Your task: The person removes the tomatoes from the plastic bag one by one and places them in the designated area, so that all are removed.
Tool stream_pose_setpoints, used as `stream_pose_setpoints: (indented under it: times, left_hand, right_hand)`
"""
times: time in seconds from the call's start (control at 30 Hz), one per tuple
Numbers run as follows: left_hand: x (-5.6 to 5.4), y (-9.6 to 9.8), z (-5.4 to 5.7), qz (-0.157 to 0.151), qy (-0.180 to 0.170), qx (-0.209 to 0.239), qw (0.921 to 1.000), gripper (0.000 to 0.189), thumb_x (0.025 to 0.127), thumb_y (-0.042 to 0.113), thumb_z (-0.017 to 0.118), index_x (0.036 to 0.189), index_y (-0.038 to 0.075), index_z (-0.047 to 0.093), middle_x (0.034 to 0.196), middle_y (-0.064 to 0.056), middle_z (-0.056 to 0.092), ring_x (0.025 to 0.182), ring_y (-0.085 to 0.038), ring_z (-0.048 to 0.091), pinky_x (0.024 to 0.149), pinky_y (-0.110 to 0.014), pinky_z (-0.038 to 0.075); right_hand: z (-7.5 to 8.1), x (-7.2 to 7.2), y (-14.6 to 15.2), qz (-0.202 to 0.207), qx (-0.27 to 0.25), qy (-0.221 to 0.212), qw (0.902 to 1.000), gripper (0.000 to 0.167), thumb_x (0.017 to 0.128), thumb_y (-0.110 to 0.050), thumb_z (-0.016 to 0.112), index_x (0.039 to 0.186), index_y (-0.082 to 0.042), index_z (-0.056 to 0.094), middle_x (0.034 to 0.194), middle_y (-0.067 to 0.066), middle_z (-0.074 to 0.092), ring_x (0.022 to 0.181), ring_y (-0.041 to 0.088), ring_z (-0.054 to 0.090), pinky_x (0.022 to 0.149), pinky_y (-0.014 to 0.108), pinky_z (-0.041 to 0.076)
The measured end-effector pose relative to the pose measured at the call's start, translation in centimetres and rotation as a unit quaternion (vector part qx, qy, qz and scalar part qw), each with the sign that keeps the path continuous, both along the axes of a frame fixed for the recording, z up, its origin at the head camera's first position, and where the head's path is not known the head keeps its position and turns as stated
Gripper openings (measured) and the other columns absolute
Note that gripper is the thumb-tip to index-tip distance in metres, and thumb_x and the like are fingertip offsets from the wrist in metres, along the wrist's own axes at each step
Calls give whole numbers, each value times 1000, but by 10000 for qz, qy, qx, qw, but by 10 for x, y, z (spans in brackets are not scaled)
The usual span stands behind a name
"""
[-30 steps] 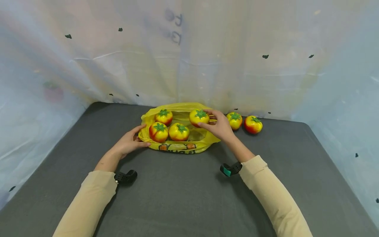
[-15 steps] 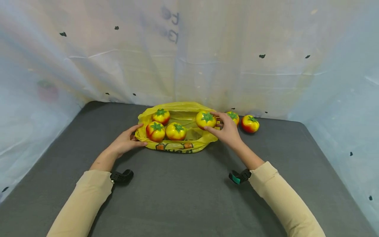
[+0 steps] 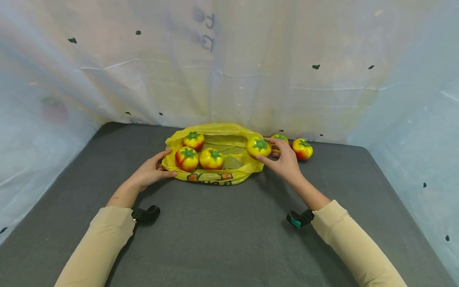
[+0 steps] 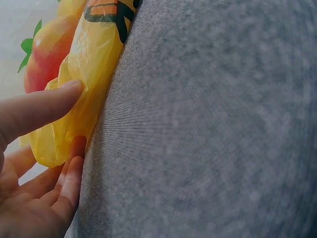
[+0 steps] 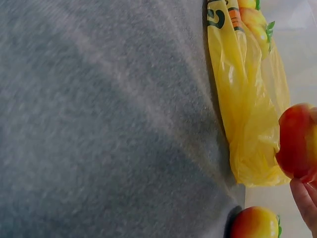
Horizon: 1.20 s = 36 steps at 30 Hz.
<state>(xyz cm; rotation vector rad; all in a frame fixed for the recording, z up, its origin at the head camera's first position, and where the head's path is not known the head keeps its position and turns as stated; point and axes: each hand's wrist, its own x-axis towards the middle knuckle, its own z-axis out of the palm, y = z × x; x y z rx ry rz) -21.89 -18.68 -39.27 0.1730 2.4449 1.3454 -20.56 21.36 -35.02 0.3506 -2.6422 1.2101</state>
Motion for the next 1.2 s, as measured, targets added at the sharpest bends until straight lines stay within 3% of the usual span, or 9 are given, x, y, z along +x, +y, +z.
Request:
stream_pose_setpoints:
  times: [0.33, 1.2]
  left_hand:
    - [2, -1, -1, 9, -17, 33, 10000, 93, 87, 27, 72, 156, 17, 10, 159, -24, 7, 139, -47, 26, 106, -57, 35]
    - [1, -1, 3, 12, -87, -20, 10000, 95, 86, 29, 73, 156, 17, 10, 159, -23, 5, 140, -50, 21, 108, -59, 30]
  right_hand:
    - [-2, 4, 12, -55, -55, 10, 10000, 61, 82, -24, 77, 135, -6, 52, 135, 17, 48, 116, 33, 55, 92, 46, 51]
    - [-5, 9, 49, -768, 99, 68, 9970, 60, 83, -25, 76, 134, -6, 53, 134, 18, 49, 113, 34, 59, 88, 47, 52]
